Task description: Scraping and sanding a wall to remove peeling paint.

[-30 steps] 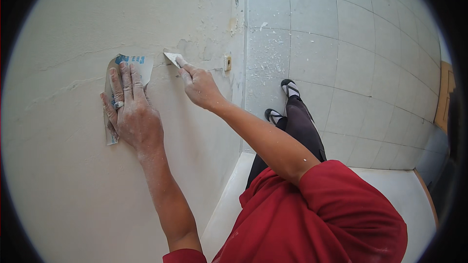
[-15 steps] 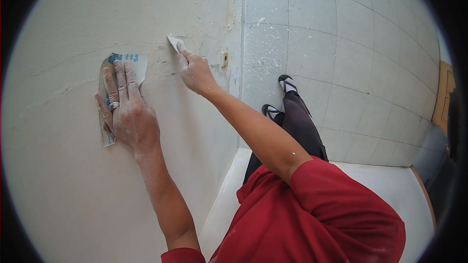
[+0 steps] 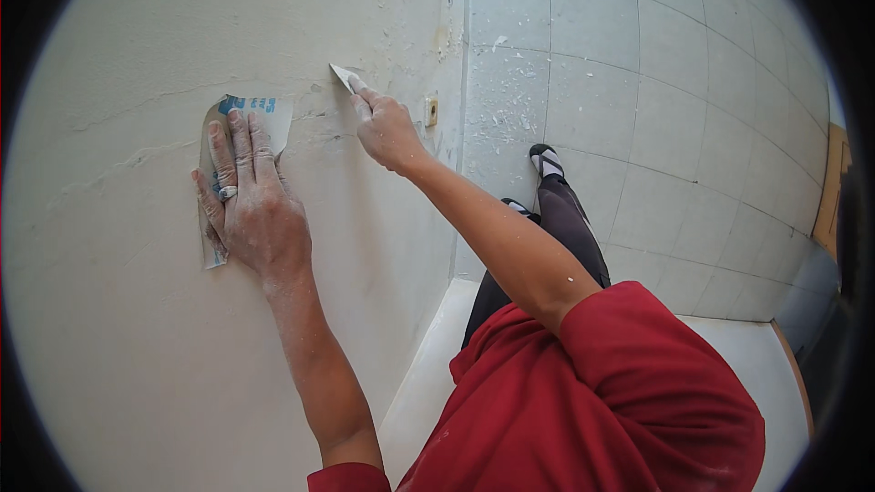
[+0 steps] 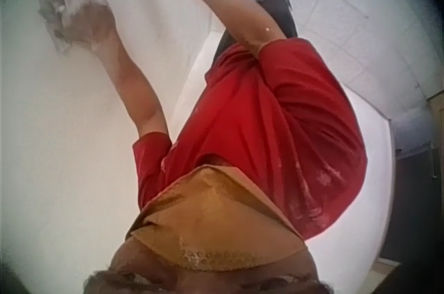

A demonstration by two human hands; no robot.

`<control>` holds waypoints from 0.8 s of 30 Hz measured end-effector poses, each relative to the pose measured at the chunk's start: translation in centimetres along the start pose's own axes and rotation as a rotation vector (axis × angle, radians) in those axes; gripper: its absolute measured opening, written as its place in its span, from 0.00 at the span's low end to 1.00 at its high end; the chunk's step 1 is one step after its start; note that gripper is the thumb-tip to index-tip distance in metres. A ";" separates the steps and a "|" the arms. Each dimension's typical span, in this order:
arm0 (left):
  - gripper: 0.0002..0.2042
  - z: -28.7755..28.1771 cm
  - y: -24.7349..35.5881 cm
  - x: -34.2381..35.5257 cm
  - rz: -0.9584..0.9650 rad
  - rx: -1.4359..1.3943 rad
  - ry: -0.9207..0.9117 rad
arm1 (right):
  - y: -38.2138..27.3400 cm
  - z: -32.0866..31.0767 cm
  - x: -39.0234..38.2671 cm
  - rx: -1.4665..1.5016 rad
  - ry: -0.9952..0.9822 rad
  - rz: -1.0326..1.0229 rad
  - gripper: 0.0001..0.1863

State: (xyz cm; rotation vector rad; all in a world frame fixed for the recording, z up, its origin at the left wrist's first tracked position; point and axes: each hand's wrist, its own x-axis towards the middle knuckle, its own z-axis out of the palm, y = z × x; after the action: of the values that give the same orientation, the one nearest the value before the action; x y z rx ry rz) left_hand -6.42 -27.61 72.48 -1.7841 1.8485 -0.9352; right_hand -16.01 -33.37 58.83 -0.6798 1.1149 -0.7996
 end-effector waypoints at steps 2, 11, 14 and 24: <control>0.24 0.0 0.1 0.2 -0.001 0.045 -0.008 | 3.0 0.9 -2.1 -0.168 -0.054 -0.196 0.22; 0.22 0.0 0.3 0.3 0.010 0.042 0.009 | 1.1 0.3 1.2 -0.040 0.071 -0.206 0.21; 0.22 -0.1 0.4 0.4 0.005 0.106 -0.009 | 4.2 3.4 -3.4 -0.098 0.044 -0.626 0.23; 0.22 0.1 0.3 -0.1 -0.010 -0.011 0.020 | 0.2 1.5 -0.9 -0.034 -0.054 -0.376 0.23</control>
State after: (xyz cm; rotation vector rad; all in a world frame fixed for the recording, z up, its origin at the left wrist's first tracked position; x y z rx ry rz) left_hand -6.56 -27.55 72.12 -1.7983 1.8613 -0.9517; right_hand -14.77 -32.42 59.51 -0.9511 0.9655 -1.0753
